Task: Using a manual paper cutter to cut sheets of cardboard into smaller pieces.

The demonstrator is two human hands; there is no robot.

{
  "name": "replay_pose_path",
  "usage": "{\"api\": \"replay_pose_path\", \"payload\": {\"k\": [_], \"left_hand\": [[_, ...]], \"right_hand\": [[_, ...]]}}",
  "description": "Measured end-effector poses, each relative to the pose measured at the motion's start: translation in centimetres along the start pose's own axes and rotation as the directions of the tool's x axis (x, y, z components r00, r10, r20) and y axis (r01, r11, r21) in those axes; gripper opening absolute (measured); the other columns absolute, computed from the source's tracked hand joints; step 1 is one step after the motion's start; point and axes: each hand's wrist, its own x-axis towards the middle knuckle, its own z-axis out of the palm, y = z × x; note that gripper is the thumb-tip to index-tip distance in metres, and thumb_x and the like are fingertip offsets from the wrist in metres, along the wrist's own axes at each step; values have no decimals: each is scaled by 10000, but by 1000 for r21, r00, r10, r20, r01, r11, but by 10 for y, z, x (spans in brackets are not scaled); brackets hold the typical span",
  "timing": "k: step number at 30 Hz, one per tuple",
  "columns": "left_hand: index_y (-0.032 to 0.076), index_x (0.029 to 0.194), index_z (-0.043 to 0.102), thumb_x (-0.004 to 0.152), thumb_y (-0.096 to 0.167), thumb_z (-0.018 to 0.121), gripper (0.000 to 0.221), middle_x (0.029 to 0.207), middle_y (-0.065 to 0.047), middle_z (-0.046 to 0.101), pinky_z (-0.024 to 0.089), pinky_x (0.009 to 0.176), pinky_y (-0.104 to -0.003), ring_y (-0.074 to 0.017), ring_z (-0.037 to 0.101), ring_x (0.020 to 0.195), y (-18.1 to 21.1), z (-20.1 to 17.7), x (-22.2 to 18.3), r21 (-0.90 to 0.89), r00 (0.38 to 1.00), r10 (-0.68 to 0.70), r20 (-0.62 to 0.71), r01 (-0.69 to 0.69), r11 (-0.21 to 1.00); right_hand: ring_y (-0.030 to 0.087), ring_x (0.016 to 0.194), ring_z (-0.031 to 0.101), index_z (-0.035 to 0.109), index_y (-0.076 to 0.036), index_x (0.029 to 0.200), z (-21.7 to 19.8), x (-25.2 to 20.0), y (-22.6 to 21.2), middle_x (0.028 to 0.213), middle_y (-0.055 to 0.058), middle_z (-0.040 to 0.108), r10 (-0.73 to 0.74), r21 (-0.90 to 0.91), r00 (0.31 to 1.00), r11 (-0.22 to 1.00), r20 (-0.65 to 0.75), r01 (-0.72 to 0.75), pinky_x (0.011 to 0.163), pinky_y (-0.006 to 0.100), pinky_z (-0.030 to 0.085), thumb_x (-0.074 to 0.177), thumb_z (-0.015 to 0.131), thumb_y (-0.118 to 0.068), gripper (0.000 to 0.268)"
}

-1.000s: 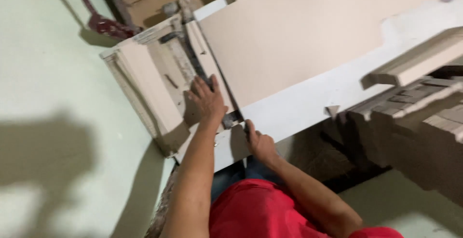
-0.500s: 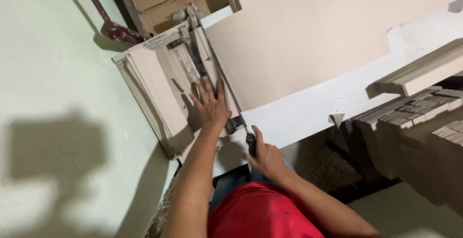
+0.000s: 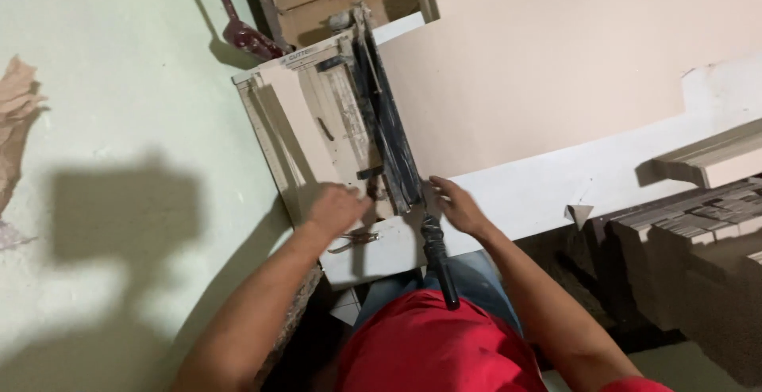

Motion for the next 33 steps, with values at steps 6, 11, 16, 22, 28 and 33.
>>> {"api": "replay_pose_path", "payload": {"k": [6,11,16,22,28,33], "left_hand": [[173,968,634,896,381,689,227,1121,-82,479,467,670,-423,-334,599,967,-41,-26,-27,130,992,-87,-97,99,987],[147,1000,611,999,269,571,128,1185,-100,487,432,739,-403,-312,569,941,-19,-28,-19,80,985,-159,-71,165,983],[168,1208,612,1023,341,539,263,1309,-98,476,406,832,-394,-278,535,1059,9,-49,10,-35,973,-231,-31,229,973],[152,1358,545,1000,297,580,388,1319,-130,499,397,921,-418,-305,469,1226,25,-58,49,-191,931,-348,-106,325,926],[131,1503,397,1015,250,573,532,1464,-211,426,346,1084,-540,-396,371,1400,27,-100,69,-484,821,-555,137,544,685],[149,1600,268,1007,351,633,726,1538,-250,338,280,1167,-582,-435,272,1476,28,-105,77,-548,780,-600,177,584,599]], "right_hand": [[494,1320,528,477,7,1526,33,12,-26,1443,270,500,-7,370,1000,929,28,-4,1128,592,421,913,516,-111,625],[441,1482,364,396,-75,1575,13,-21,-43,1604,206,381,98,396,975,902,201,-173,1211,608,357,1028,481,-179,564],[300,1042,625,481,-14,1393,10,-2,50,1237,162,599,432,677,885,705,-174,-211,826,405,563,1031,598,-246,446],[170,685,672,292,-117,1384,-58,-6,68,944,18,547,495,943,847,332,-193,21,611,257,605,1055,606,-404,539],[269,817,755,492,-43,1157,-28,-27,87,932,196,705,446,890,878,453,-174,-54,745,394,647,1028,678,-230,293],[347,976,737,569,5,1176,-20,-20,46,1055,196,688,459,819,871,559,-175,-130,871,508,629,1024,687,-242,312]]}}
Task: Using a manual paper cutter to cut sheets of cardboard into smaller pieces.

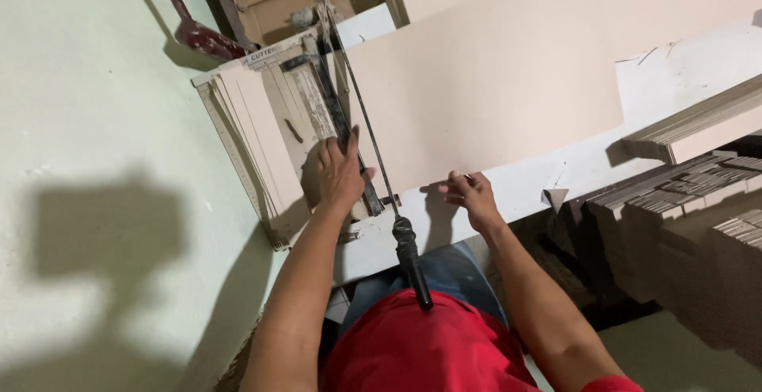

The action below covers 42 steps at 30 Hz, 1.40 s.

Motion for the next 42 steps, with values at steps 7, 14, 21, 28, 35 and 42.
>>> {"api": "replay_pose_path", "payload": {"k": [7,14,21,28,35,42], "left_hand": [[81,1645,75,840,377,815,1133,1647,-350,-71,-16,1184,-712,-524,-61,1527,0,28,35,107,998,-25,51,20,994],[38,1625,147,886,477,727,1037,1655,-312,-131,58,1152,-748,-449,-52,1552,-12,60,65,433,968,-196,158,110,895],[97,1637,47,811,433,818,1180,1647,-326,-75,41,1144,-761,-482,-33,1536,-5,41,52,307,982,-127,140,79,949],[72,1639,40,773,420,855,1240,1638,-354,-33,89,1139,-763,-508,2,1529,-6,38,53,264,991,-90,102,60,963],[55,1635,29,807,381,841,1204,1636,-366,5,74,1163,-734,-495,12,1542,-9,40,54,271,991,-76,111,43,962],[360,1620,-134,857,571,719,1163,1638,-218,-249,-30,1200,-672,-437,-155,1524,-18,50,39,458,981,182,71,-194,867]], "right_hand": [[267,861,757,628,-30,1161,12,3,-16,981,149,751,36,-134,999,990,-9,-37,796,445,631,1033,664,-305,306],[472,883,757,323,-136,1570,82,-157,-128,923,300,752,94,-918,925,196,367,344,810,580,603,967,561,-341,680],[527,884,725,-21,-124,1638,85,-146,9,923,308,735,93,-929,938,199,335,312,801,638,558,958,479,-286,859],[508,786,722,-16,-207,1667,65,-110,64,918,251,732,-100,-925,931,111,352,362,735,605,561,958,457,-287,856],[509,811,733,-27,-144,1661,53,-80,92,950,272,736,-106,-905,910,105,402,412,731,613,558,917,485,-199,905],[158,403,463,-39,-224,1657,82,-211,-121,477,-6,466,107,-793,916,546,386,270,441,307,468,868,542,-650,1069]]}}
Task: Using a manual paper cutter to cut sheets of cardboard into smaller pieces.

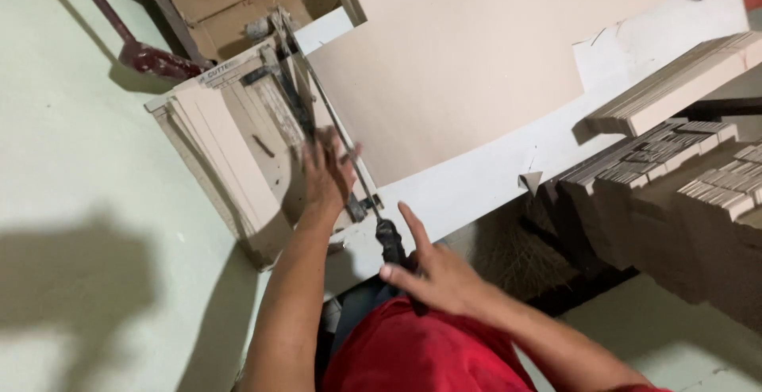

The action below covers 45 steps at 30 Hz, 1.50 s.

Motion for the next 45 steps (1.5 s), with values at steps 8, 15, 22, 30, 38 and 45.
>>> {"api": "replay_pose_path", "payload": {"k": [8,15,22,30,38,45], "left_hand": [[232,953,644,854,289,605,121,944,-36,622,506,698,-460,-274,638,769,-56,96,-21,241,729,592,-343,-541,806],[254,1080,722,929,107,577,255,1090,-83,725,542,697,-458,-262,731,887,-129,13,-67,360,976,202,84,-218,907],[225,1259,576,957,406,647,360,1330,-92,463,437,985,-448,-291,532,1188,-101,-9,-56,179,955,264,-137,-238,955],[157,1634,121,825,603,740,1112,1650,-320,72,72,1193,-665,-501,46,1533,3,-37,-1,-163,979,-141,145,164,973],[67,1634,86,845,507,774,1136,1654,-329,-47,112,1154,-724,-473,23,1543,13,-25,16,-22,939,-274,207,284,959],[88,1640,-11,775,488,834,1274,1638,-350,-61,91,1135,-764,-504,-6,1531,11,-4,22,-121,946,-245,211,274,954]], "right_hand": [[505,1257,528,-111,-123,1625,-16,177,177,1446,256,493,459,951,876,308,-152,4,1021,667,414,1012,594,-619,1058],[147,548,495,402,-150,1134,-31,164,182,838,-34,421,361,962,902,220,-236,163,542,293,454,1049,627,-387,337],[321,918,738,502,10,1157,-7,173,166,965,143,648,286,888,928,451,-238,88,814,491,643,1038,646,-233,306],[269,929,744,634,-52,1187,-17,188,164,973,95,723,285,816,931,578,-227,22,824,449,652,1047,632,-308,291],[423,899,764,186,-312,1625,-34,22,-25,800,166,779,104,-294,994,952,40,-88,899,541,578,893,472,-622,844],[542,882,721,10,-151,1658,101,98,126,996,302,725,-13,-411,997,911,-80,-21,765,656,569,971,460,-239,826]]}}
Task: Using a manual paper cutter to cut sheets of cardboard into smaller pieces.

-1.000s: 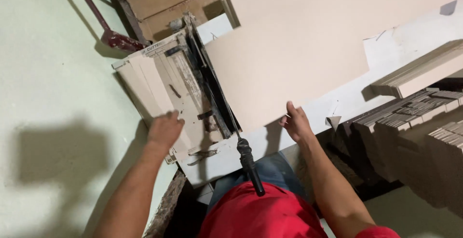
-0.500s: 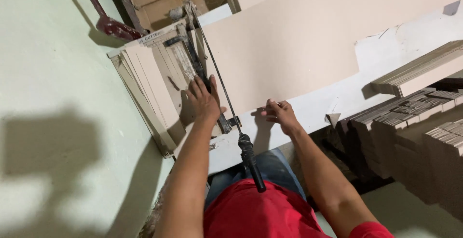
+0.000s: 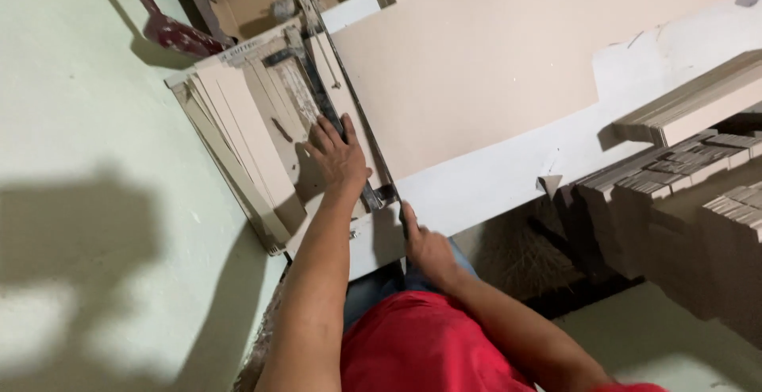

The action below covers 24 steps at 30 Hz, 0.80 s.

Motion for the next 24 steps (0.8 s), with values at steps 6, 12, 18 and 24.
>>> {"api": "replay_pose_path", "payload": {"k": [6,12,18,24], "left_hand": [[45,1629,95,737,369,884,1234,1611,-404,28,68,1109,-803,-558,55,1505,-5,-9,-5,-65,987,45,-155,-56,996],[93,1644,51,764,375,873,1237,1639,-362,10,21,1135,-779,-507,19,1536,0,-3,-8,-55,995,-12,-100,6,998],[194,1658,109,936,420,705,963,1695,-222,-98,-44,1184,-702,-413,-107,1561,-7,23,-1,48,994,85,-69,-82,996],[165,714,764,824,60,640,196,768,-63,767,519,613,-420,-222,711,679,-13,121,11,326,588,596,-547,-506,799]], "right_hand": [[497,737,736,20,-91,1663,30,19,22,843,262,711,-157,-105,967,985,-202,138,660,612,593,941,513,-143,876],[490,836,739,-80,-190,1672,45,30,32,1073,272,716,-61,-142,988,989,-139,41,722,577,573,947,466,-134,909],[454,813,764,49,-207,1672,-128,-82,-72,878,235,772,2,225,1000,974,13,-5,728,548,582,849,631,-656,1104],[382,748,770,101,-277,1673,-164,-77,-66,830,182,803,-37,364,972,930,230,-50,753,475,573,925,378,-637,875]]}}
